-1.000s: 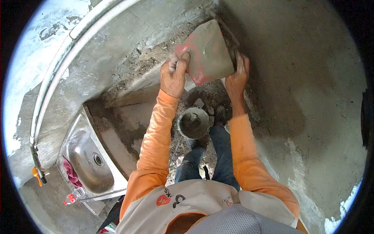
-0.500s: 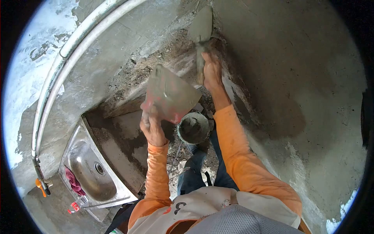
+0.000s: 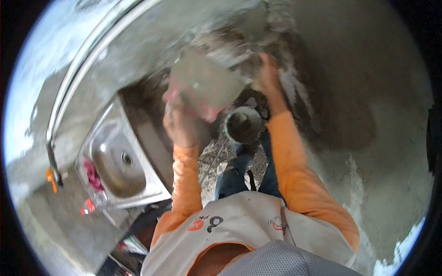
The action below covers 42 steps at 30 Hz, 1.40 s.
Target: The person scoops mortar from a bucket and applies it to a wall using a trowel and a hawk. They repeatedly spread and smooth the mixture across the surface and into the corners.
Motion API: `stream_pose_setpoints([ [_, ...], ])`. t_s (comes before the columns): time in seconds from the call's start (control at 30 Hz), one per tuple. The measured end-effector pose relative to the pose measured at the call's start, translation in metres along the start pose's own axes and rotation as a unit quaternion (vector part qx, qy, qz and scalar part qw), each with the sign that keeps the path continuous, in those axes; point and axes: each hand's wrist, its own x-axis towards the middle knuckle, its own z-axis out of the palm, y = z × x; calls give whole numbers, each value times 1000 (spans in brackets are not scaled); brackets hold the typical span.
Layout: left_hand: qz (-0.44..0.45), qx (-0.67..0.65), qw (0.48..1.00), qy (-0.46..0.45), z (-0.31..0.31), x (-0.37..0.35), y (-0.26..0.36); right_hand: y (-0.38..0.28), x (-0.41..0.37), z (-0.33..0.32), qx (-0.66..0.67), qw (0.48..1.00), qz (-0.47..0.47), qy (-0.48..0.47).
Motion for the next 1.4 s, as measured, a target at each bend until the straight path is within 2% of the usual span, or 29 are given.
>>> stream_pose_setpoints([
  [0.03,125,52,991,-20,-11,15,-20,4,-6,-16,-19,1000,19,-12],
  [0.07,203,131,970,-32,1,14,-7,9,-28,-26,-141,988,-55,17],
  [0.1,31,-121,990,-71,16,11,10,7,-49,-40,-256,954,-144,54],
  [0.17,0,-132,986,-98,36,13,29,-7,-86,-71,-250,949,-191,34],
  [0.2,-2,-138,986,-96,37,15,27,-10,-101,-84,-296,923,-242,56],
  [0.23,3,-88,991,-105,38,17,26,-13,-117,-97,-341,891,-290,76],
  [0.27,11,-38,993,-116,40,18,25,-19,-132,-109,-345,889,-291,76],
  [0.33,24,-16,989,-146,47,14,27,-35,-158,-130,-445,827,-341,43],
  [0.37,43,8,983,-177,54,14,29,-39,-160,-131,-448,824,-344,52],
  [0.43,63,37,978,-194,62,3,29,-46,-169,-122,-458,796,-395,9],
  [0.47,78,40,977,-194,68,-5,32,-43,-168,-118,-441,816,-373,-12],
  [0.57,113,55,974,-189,75,-11,44,-35,-154,-102,-384,835,-393,23],
  [0.63,98,52,973,-203,70,-11,59,-46,-144,-89,-377,832,-406,33],
  [0.67,176,139,952,-207,66,-6,60,-53,-136,-81,-358,836,-414,45],
  [0.7,181,140,951,-207,66,-7,70,-60,-130,-75,-341,838,-422,56],
  [0.77,253,265,898,-243,67,-13,93,-72,-115,-62,-329,828,-447,81],
  [0.8,221,247,911,-246,66,-15,94,-76,-107,-58,-322,817,-467,104],
  [0.83,227,245,909,-251,65,-18,94,-80,-100,-55,-321,815,-470,110],
  [0.9,272,270,886,-262,60,-24,86,-86,-83,-52,-315,817,-461,142],
  [0.93,278,295,877,-259,55,-27,75,-86,-75,-50,-246,865,-421,120],
  [0.97,284,290,874,-265,50,-30,67,-84,-70,-50,-246,861,-425,129],
  [1.03,211,281,913,-209,36,-37,54,-85,-66,-40,-154,917,-346,123],
  [1.07,211,280,911,-215,27,-40,48,-79,-63,-34,-48,962,-247,105],
  [1.1,166,251,936,-183,17,-42,44,-71,-57,-28,-49,962,-245,110],
  [1.13,121,222,956,-151,9,-45,39,-66,-48,-20,136,978,-136,85],
  [1.17,120,222,955,-154,1,-47,32,-62,-38,-12,317,947,-22,55],
  [1.2,103,204,964,-137,-7,-48,25,-63,-32,-4,318,946,-22,59],
  [1.27,62,200,970,-125,-19,-55,23,-71,-23,14,480,875,35,-58],
  [1.4,20,177,976,-129,-28,-65,22,-94,-7,45,513,855,45,-57],
])
